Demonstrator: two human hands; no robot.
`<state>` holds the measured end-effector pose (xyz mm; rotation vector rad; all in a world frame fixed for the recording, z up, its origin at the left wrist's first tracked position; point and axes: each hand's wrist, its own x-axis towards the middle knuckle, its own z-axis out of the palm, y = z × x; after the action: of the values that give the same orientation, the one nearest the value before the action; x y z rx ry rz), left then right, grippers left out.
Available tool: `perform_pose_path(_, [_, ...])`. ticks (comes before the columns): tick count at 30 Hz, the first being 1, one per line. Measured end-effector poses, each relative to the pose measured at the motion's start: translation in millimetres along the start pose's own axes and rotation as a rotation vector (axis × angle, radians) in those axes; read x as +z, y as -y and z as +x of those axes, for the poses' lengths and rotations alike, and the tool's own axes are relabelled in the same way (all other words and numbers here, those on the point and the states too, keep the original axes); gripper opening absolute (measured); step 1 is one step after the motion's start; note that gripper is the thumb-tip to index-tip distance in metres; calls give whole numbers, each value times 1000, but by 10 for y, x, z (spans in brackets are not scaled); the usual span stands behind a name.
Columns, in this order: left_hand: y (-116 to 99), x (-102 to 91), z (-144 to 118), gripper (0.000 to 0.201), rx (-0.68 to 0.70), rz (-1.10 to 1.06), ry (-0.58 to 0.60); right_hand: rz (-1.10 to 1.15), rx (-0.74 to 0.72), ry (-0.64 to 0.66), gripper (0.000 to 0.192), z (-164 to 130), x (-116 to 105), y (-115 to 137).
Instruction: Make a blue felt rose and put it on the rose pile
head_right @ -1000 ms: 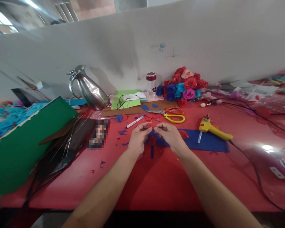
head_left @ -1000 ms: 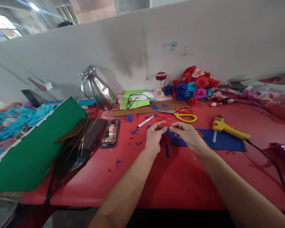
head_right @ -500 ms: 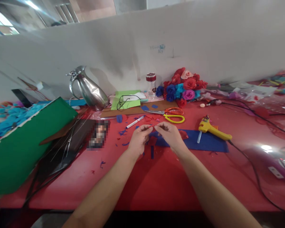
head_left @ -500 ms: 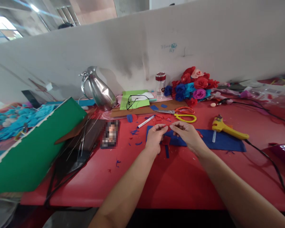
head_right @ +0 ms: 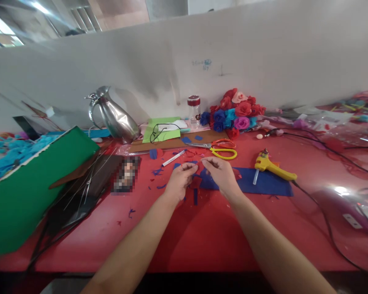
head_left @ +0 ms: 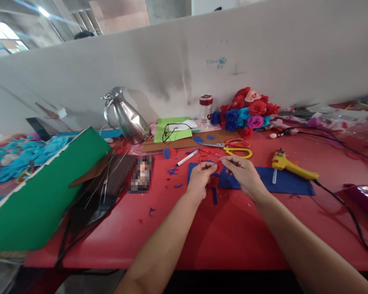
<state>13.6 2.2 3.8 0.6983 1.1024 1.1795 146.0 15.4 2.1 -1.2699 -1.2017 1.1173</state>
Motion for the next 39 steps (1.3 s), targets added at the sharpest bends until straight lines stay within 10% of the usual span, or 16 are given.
perform_pose_path(9, [-16,-38,50,27,8,-111,-107,187,153,47,51,-22,51,25])
perform_pose_path(30, [-23,1,-11,23,93,-2,-119,-112,-1,299,24,-32,27,20])
perform_pose_path(39, [-50,-3,-21,26,74,-47,-77,-47,14,194,31,-20,7,35])
